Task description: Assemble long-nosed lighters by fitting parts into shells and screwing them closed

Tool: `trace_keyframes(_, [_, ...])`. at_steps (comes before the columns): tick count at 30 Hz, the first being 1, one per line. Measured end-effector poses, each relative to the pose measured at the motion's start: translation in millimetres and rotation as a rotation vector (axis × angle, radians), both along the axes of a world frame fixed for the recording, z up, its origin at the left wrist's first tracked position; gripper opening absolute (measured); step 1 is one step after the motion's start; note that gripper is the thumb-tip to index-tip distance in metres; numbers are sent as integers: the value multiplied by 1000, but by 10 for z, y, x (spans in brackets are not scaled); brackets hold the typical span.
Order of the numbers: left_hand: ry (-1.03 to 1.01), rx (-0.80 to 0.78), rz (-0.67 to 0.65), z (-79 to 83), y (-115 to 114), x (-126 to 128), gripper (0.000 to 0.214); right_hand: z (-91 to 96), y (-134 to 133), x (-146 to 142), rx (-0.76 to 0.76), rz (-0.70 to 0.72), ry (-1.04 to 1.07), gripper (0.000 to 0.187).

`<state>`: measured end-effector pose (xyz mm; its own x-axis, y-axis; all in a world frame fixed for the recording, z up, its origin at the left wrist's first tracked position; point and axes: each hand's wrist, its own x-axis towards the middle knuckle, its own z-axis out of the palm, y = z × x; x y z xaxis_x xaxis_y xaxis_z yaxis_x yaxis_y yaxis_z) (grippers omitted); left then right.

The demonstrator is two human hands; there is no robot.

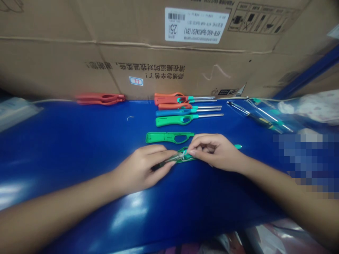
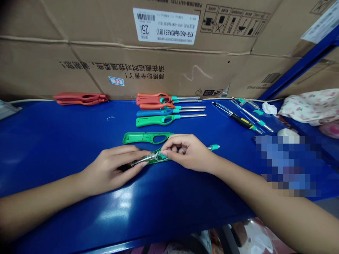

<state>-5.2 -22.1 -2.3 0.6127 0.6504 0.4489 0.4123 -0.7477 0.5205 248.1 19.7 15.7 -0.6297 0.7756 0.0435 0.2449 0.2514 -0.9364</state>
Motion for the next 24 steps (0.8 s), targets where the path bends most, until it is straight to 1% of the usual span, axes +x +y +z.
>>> trace_keyframes(11, [-15,10,5,-7,-4,10,28,-23,-2,-9,17,-19,-35,17])
trace_keyframes(24, [-9,6,5,-9,6,10,28,-36,-11,-13,26,-16,-20,17])
